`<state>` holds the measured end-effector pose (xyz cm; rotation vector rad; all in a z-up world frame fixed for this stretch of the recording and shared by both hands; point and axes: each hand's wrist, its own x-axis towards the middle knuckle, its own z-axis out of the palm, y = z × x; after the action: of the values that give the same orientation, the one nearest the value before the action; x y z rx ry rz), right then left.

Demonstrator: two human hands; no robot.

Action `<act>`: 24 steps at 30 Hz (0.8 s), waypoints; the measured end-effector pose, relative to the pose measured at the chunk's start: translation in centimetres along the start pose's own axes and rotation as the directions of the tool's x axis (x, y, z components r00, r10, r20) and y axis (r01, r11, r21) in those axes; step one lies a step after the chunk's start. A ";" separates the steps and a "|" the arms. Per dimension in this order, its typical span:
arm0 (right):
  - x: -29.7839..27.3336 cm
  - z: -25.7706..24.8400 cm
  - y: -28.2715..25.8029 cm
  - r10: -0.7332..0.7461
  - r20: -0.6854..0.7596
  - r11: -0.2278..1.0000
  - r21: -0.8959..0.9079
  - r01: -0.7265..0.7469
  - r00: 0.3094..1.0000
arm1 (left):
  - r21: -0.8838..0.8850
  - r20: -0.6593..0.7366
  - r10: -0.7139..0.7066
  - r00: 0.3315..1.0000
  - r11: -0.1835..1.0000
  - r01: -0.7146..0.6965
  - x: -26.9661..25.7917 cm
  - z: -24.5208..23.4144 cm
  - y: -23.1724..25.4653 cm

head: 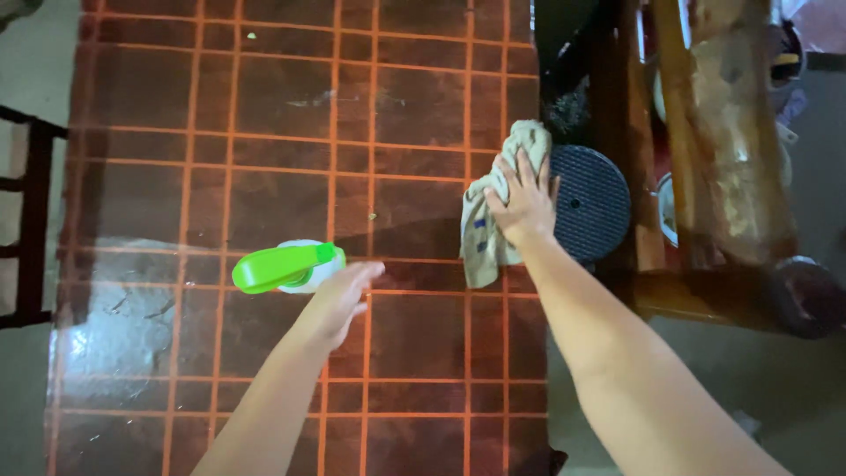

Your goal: Wiping a dining table using a cleaning spray and a cloth.

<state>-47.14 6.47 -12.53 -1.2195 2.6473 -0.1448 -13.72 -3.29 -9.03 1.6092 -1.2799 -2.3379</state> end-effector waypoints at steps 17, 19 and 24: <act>-3.1 1.7 -16.7 -0.266 0.108 0.958 -0.079 0.275 0.958 | 0.429 0.048 0.814 0.579 0.507 -0.747 -6.9 -7.3 4.0; -4.8 1.9 -18.7 -0.307 0.107 0.944 -0.096 0.317 0.946 | 0.406 0.067 0.730 0.680 0.603 -0.687 -6.5 -7.8 4.2; -10.6 1.4 -23.4 -0.358 0.226 0.914 -0.115 0.390 0.906 | 0.341 -0.072 0.769 0.636 0.618 -0.709 -6.9 -10.0 5.0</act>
<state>-22.82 -0.67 -7.89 -1.6910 2.2609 0.1243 -4.66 -9.52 -1.92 0.9934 -1.8264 -1.4700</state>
